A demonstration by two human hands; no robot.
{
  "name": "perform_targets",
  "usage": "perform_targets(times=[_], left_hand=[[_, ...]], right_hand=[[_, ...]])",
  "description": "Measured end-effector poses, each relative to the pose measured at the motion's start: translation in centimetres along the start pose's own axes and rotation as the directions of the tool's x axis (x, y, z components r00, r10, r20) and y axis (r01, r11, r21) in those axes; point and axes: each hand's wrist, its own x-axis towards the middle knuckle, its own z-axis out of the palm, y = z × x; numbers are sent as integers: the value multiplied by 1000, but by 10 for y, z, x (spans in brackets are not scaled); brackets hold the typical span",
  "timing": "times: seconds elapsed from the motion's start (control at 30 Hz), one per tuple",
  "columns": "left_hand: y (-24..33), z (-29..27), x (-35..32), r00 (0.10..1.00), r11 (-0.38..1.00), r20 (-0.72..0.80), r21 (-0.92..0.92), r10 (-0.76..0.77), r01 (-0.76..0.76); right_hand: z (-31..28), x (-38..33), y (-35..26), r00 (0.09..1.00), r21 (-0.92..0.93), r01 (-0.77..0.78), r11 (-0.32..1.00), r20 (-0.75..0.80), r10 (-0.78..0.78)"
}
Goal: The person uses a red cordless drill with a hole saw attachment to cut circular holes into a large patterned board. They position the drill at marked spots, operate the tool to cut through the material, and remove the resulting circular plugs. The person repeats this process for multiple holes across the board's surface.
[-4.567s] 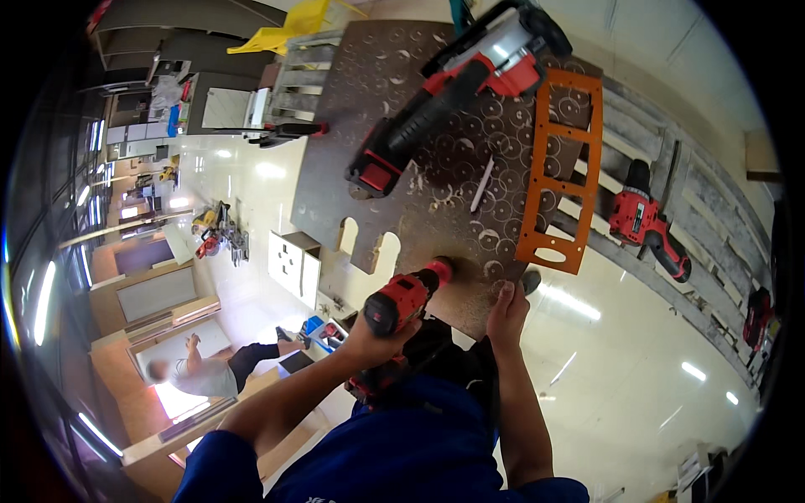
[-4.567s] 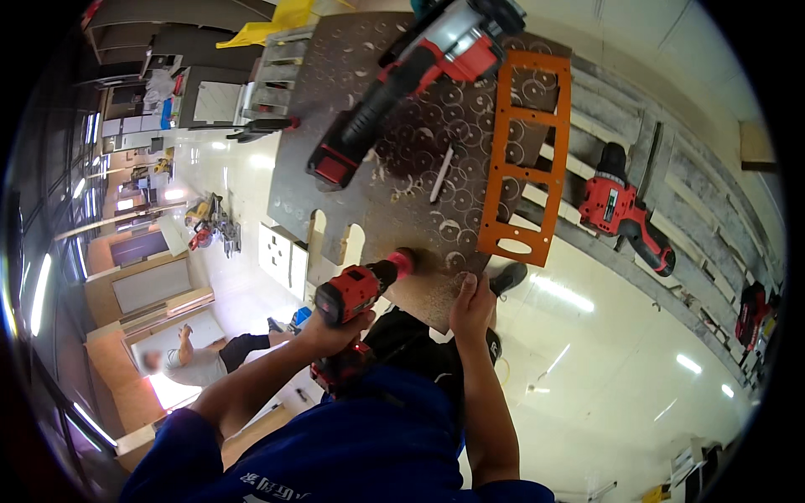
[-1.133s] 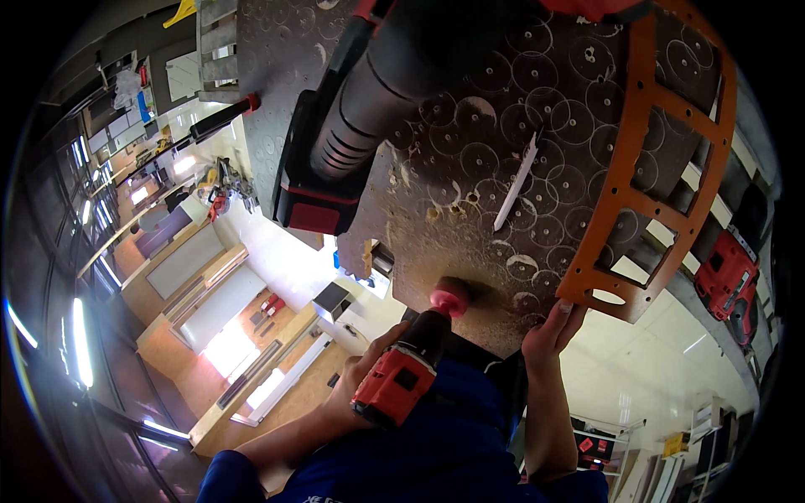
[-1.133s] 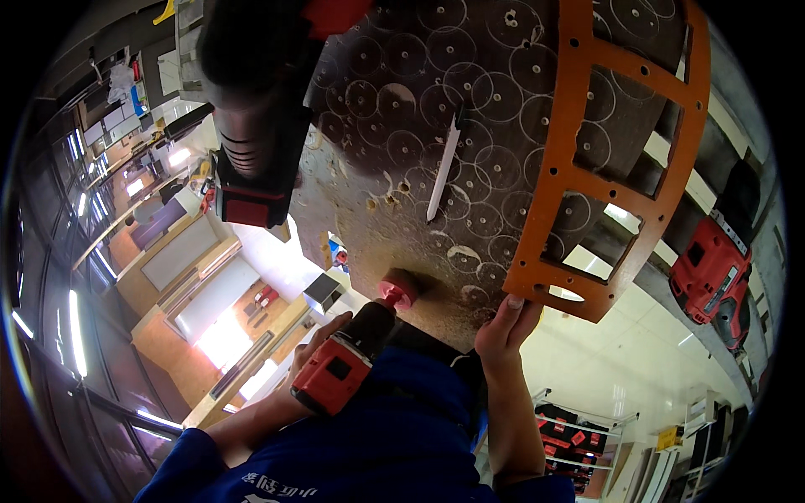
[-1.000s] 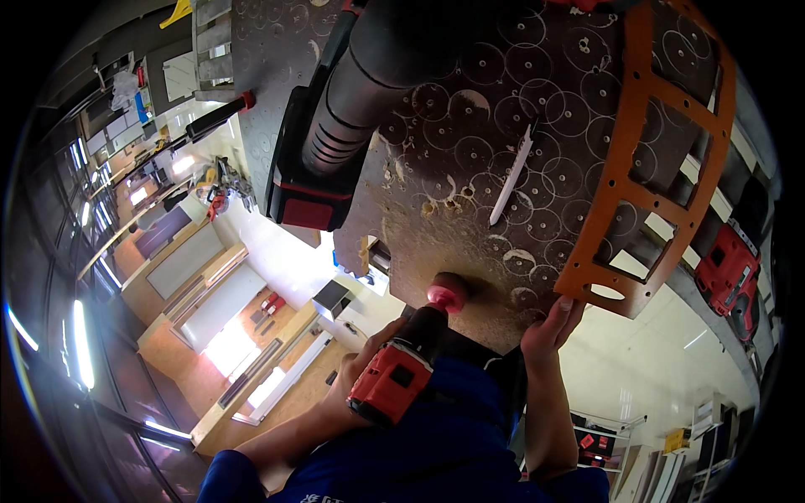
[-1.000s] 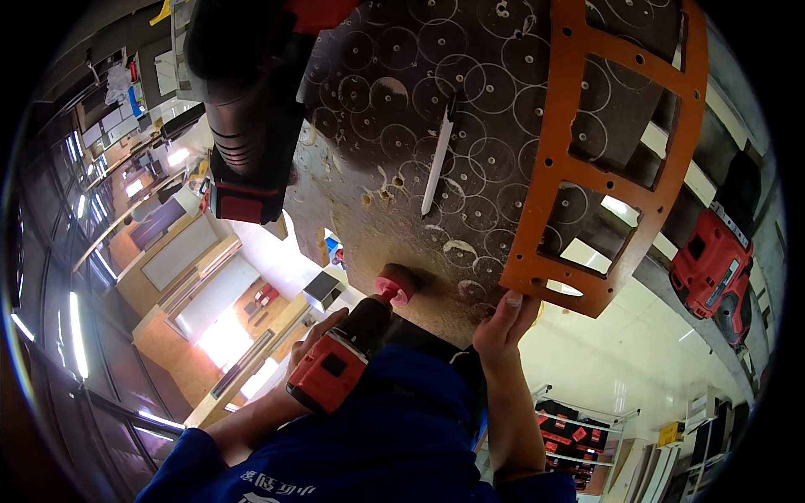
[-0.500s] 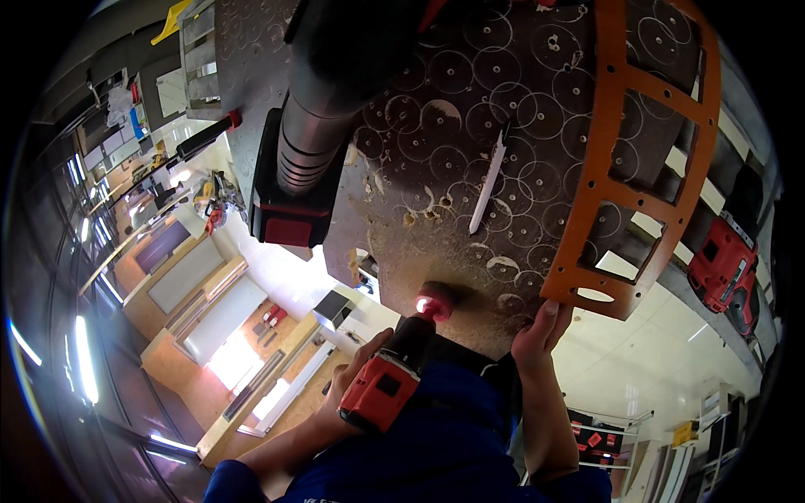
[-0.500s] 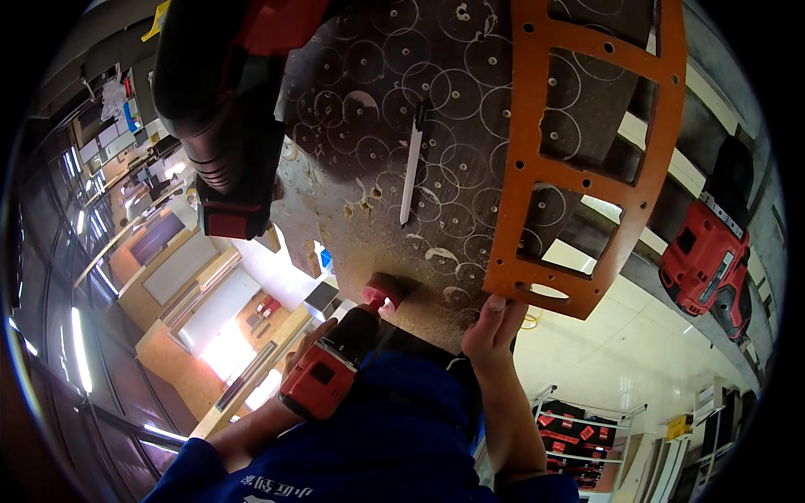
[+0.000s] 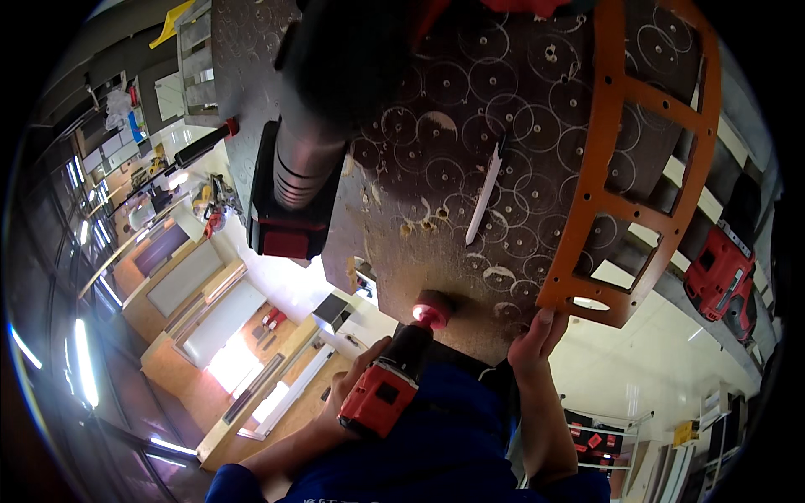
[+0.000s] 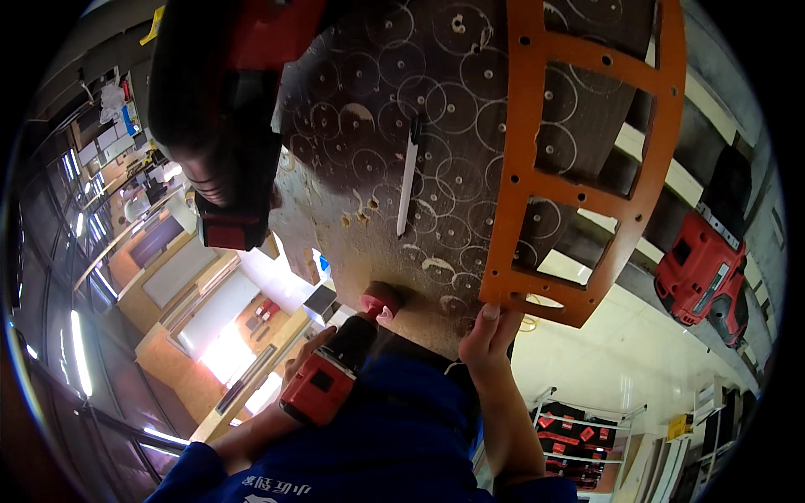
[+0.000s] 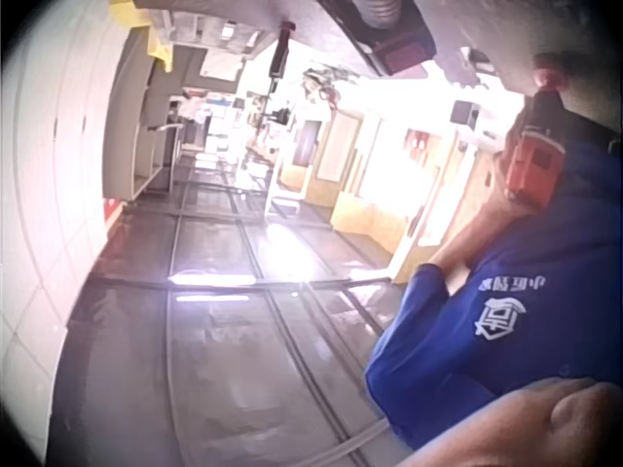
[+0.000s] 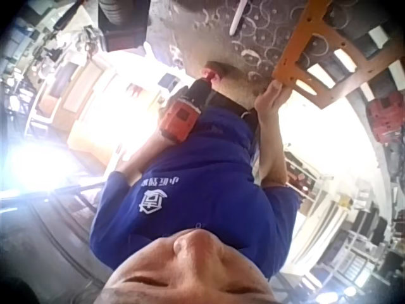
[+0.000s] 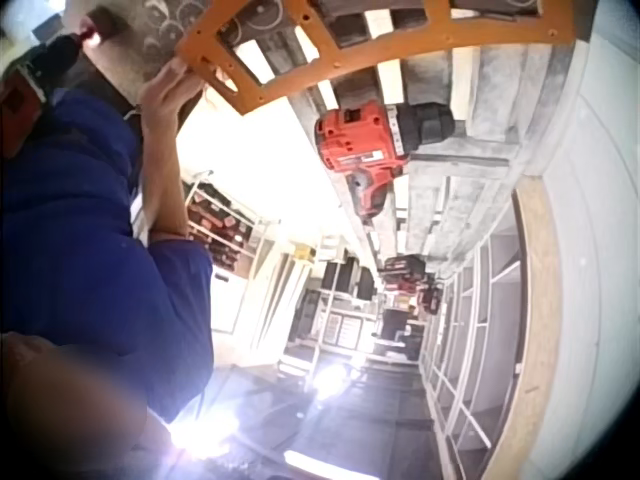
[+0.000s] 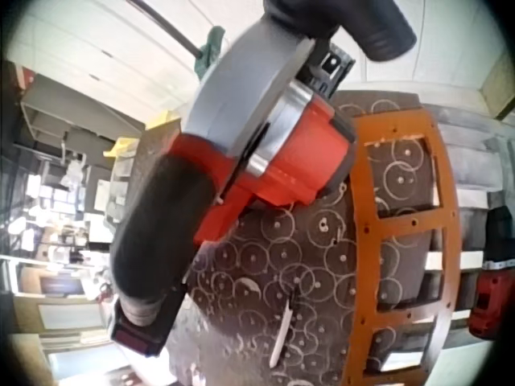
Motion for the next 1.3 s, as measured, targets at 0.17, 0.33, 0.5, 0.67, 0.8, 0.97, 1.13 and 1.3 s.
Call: perform_targets(times=[0.17, 0.33, 0.5, 0.67, 0.8, 0.97, 1.13, 1.3], left_hand=[[5, -2, -2, 993, 970, 0, -213, -120, 117], [1, -1, 2, 998, 998, -41, -46, 49, -51], [10, -4, 2, 998, 991, -5, -111, -69, 68], [8, -1, -2, 991, 985, 35, -116, -126, 130], [6, 6, -4, 993, 992, -36, -67, -112, 110], [5, 3, 0, 999, 999, -26, 13, -32, 32], [7, 2, 1, 1000, 997, -29, 73, -1, 3], [9, 1, 2, 998, 1000, -65, 18, 10, -9]], right_hand=[[-7, -3, 5, 997, -72, 42, 997, 71, -37], [1, 3, 6, 992, -6, 114, 993, 56, -113], [-7, 1, 2, 993, -76, 86, 993, 93, -79], [-3, 2, 2, 994, -28, 95, 995, 58, -93], [-2, 2, -3, 994, -73, 91, 993, 69, -85], [-3, 4, -5, 994, -89, 86, 992, 81, -79], [-5, 5, -3, 991, -138, 117, 984, 85, -106], [-2, 2, -1, 994, -96, 100, 990, 60, -94]])
